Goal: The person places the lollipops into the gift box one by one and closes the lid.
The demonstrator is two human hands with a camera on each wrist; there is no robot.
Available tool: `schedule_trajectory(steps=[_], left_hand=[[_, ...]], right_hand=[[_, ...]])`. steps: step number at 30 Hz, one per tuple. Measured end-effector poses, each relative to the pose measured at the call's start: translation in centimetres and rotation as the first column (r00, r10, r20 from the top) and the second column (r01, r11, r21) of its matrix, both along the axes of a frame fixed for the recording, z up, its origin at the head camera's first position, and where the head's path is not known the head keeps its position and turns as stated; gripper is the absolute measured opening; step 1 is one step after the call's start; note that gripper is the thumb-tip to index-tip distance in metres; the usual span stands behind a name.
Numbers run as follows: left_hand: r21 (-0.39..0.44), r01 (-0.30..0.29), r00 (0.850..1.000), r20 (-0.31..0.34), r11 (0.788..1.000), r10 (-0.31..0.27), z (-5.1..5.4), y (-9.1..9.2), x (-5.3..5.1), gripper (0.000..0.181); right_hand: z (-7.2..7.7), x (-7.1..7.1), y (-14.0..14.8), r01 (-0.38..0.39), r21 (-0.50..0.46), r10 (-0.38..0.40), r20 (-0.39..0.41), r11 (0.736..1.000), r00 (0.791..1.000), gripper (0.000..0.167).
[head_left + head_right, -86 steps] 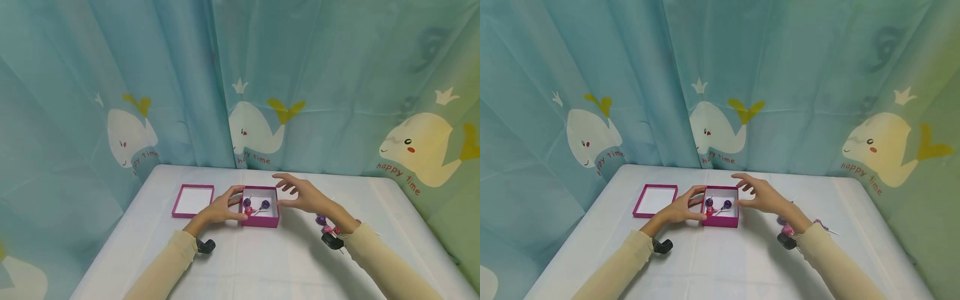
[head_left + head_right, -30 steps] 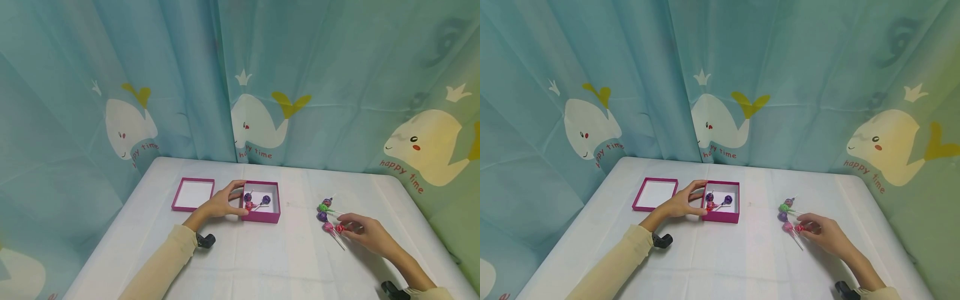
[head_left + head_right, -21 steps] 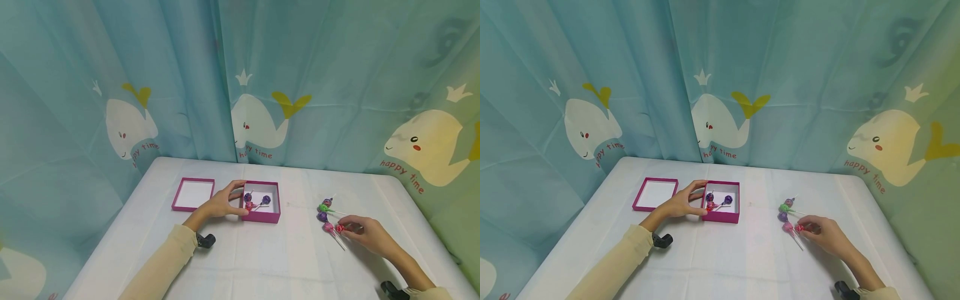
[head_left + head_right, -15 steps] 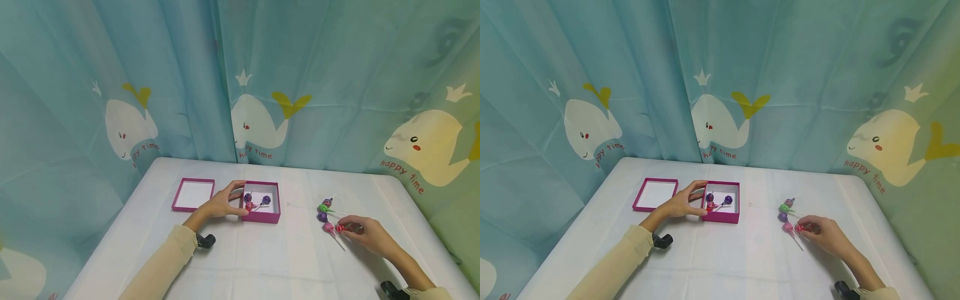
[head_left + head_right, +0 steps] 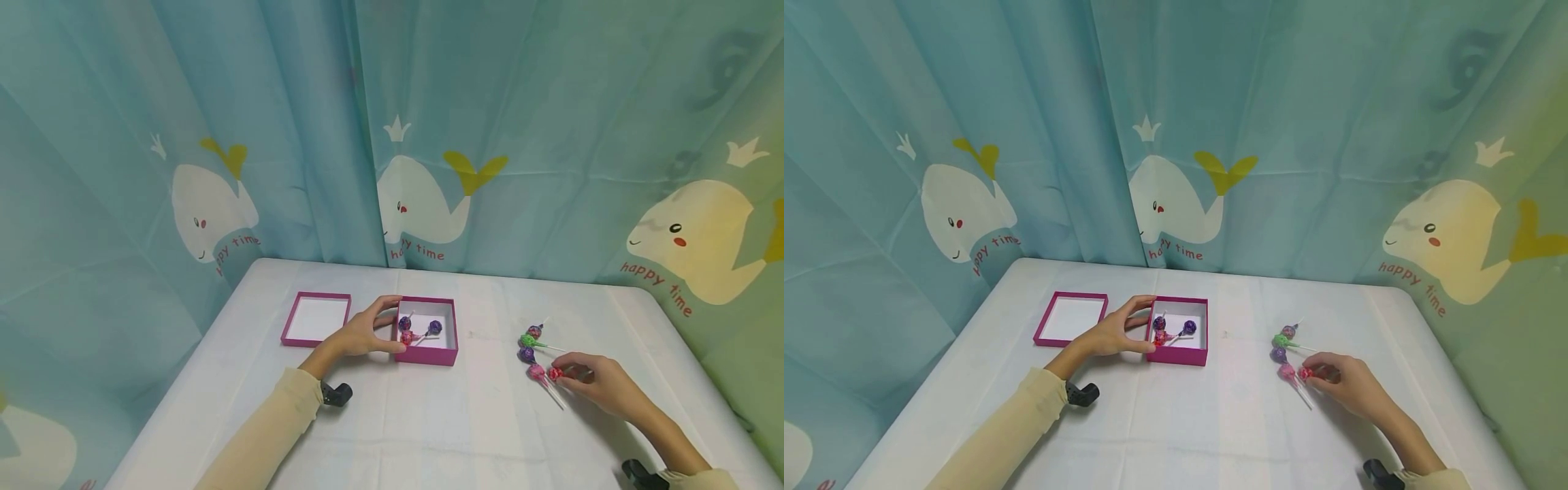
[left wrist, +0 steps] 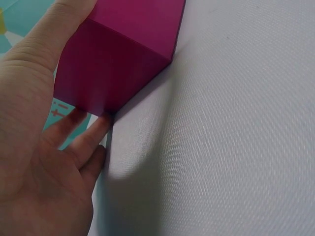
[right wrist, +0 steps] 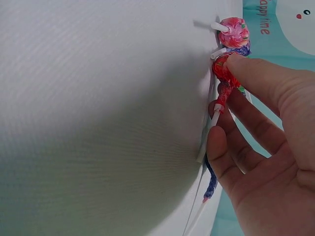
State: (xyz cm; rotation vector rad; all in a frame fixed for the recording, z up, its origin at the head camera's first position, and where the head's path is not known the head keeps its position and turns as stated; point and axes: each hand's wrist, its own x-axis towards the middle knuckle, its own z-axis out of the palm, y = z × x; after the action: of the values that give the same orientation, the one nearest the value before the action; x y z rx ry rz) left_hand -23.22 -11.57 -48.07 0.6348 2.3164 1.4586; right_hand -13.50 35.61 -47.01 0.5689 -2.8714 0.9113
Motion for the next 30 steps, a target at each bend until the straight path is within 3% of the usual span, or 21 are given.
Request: schedule_trajectory(steps=[9, 15, 23, 27, 30], left_hand=[[0.009, 0.004, 1.000, 0.004, 1.000, -0.004, 0.1, 0.0, 0.2, 0.099], [0.008, 0.003, 1.000, 0.002, 1.000, -0.003, 0.2, 0.0, 0.1, 0.098], [0.019, 0.003, 1.000, 0.005, 1.000, -0.003, 0.2, 0.1, 0.1, 0.098], [0.016, 0.001, 1.000, 0.004, 1.000, -0.001, 0.2, 0.1, 0.1, 0.098], [0.004, -0.004, 1.000, 0.010, 1.000, 0.004, 0.1, 0.0, 0.2, 0.098]], right_hand=[[0.8, -0.6, 0.2, -0.069, 0.010, 0.069, 0.013, 0.998, 0.998, 0.020], [2.9, -1.8, -0.3, -0.137, 0.014, 0.138, -0.068, 0.990, 0.988, 0.021], [6.1, -3.9, -2.5, -0.154, 0.029, 0.156, -0.071, 0.988, 0.985, 0.019], [7.1, -5.2, -4.0, -0.194, 0.018, 0.195, -0.098, 0.981, 0.976, 0.019], [7.7, -6.2, -5.4, -0.224, -0.024, 0.222, -0.067, 0.974, 0.973, 0.019]])
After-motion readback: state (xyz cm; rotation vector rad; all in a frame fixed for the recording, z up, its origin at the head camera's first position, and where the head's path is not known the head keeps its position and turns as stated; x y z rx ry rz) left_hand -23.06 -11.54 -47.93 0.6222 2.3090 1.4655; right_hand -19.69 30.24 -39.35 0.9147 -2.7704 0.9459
